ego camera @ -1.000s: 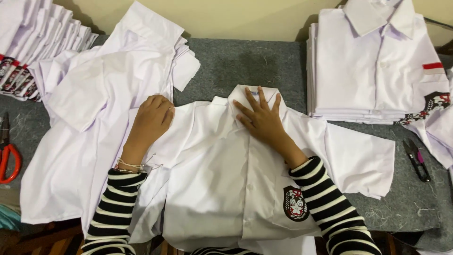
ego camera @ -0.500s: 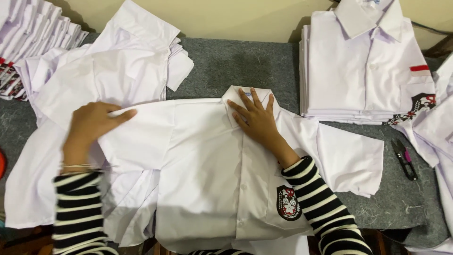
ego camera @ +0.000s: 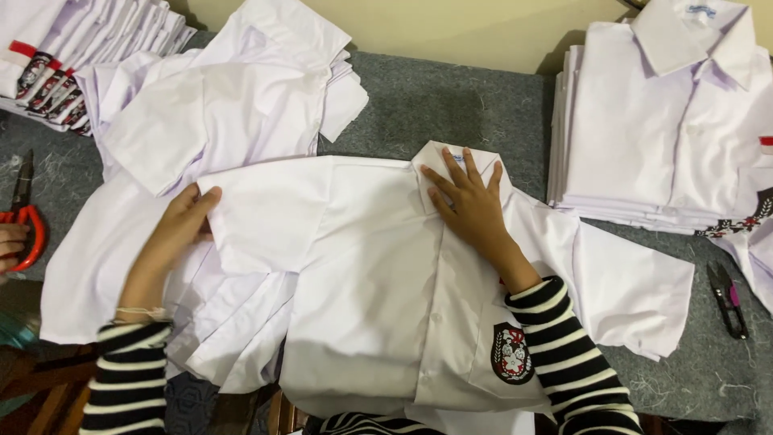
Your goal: Folding and stacking white school shirts on a work table
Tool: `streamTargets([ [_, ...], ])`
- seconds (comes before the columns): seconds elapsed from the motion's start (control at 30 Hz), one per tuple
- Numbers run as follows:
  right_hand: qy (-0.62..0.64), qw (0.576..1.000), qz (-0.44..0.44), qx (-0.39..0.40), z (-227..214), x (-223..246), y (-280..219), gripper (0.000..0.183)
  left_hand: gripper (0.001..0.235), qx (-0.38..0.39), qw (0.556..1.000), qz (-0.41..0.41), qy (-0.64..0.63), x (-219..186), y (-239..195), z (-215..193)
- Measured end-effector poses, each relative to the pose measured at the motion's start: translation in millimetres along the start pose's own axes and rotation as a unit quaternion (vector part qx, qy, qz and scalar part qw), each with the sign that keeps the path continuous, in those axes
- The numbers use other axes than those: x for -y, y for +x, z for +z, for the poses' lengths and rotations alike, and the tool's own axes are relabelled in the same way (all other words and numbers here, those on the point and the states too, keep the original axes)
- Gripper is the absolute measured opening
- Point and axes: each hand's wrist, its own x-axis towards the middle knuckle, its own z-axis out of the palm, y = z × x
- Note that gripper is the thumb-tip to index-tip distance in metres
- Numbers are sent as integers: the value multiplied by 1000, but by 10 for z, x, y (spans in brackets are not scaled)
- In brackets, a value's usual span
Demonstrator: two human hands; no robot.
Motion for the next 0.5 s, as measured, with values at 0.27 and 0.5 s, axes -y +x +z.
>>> streamTargets([
  [0.27, 25, 998, 46, 41, -41, 33, 11, 44, 36, -148, 954, 177, 193, -204, -449, 338],
  [0.5, 7, 998, 52, 39, 10, 29, 21, 43, 34, -183, 854, 91, 478, 116, -94, 322],
])
